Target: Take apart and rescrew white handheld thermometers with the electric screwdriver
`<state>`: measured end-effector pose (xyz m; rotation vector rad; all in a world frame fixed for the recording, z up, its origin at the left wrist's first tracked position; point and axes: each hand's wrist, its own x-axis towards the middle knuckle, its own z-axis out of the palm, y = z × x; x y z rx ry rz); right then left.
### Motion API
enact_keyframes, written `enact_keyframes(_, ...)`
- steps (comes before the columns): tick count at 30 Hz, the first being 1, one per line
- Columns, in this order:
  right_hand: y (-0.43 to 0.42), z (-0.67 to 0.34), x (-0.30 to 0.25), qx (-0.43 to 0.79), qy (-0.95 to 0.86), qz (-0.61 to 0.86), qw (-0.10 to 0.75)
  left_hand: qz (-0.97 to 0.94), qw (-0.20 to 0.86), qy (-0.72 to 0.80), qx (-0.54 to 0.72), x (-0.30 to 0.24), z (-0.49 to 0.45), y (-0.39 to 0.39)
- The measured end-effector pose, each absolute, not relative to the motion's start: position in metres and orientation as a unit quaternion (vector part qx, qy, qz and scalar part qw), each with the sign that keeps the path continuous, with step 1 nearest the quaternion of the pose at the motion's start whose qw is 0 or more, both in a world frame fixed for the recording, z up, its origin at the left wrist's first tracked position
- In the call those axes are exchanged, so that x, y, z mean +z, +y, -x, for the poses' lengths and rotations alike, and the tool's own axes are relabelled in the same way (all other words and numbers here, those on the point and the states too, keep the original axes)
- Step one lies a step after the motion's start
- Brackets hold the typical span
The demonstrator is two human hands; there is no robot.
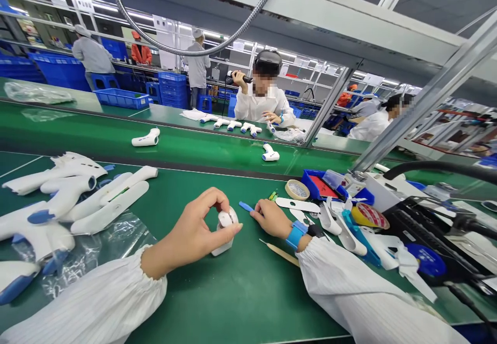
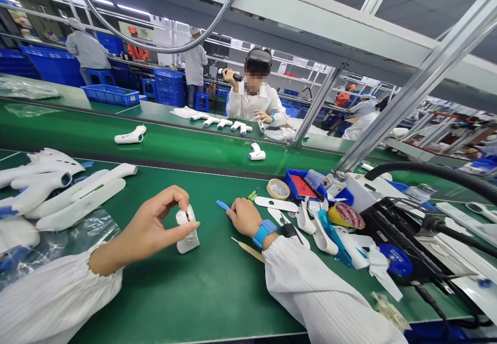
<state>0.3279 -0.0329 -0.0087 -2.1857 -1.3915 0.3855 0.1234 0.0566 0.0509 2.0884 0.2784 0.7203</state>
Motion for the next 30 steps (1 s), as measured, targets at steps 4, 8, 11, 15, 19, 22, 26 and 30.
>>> enact_keyframes(4,-0.043,-0.311,0.017,0.185,-0.534,0.769,0.299,-0.832,0.432,0.144,0.316,0.051,-0.124,0.057)
enact_keyframes(8,-0.071,-0.280,0.065,0.145,-0.599,0.706,0.348,-0.828,0.432,0.158,0.321,0.050,-0.126,0.058)
enact_keyframes(11,-0.082,-0.260,0.086,0.066,-0.645,0.697,0.307,-0.832,0.420,0.155,0.328,0.051,-0.127,0.057)
enact_keyframes(15,-0.078,-0.247,0.090,-0.007,-0.661,0.722,0.206,-0.836,0.400,0.165,0.338,0.050,-0.128,0.054)
enact_keyframes(19,-0.071,-0.241,0.088,-0.064,-0.653,0.749,0.096,-0.849,0.366,0.182,0.335,0.050,-0.128,0.054)
enact_keyframes(22,-0.069,-0.237,0.082,-0.090,-0.654,0.750,0.049,-0.856,0.371,0.171,0.317,0.052,-0.125,0.054)
enact_keyframes(26,-0.067,-0.233,0.066,-0.102,-0.656,0.745,0.064,-0.857,0.408,0.145,0.281,0.055,-0.121,0.053)
enact_keyframes(30,-0.067,-0.231,0.054,-0.099,-0.653,0.748,0.066,-0.854,0.378,0.166,0.318,0.055,-0.121,0.051)
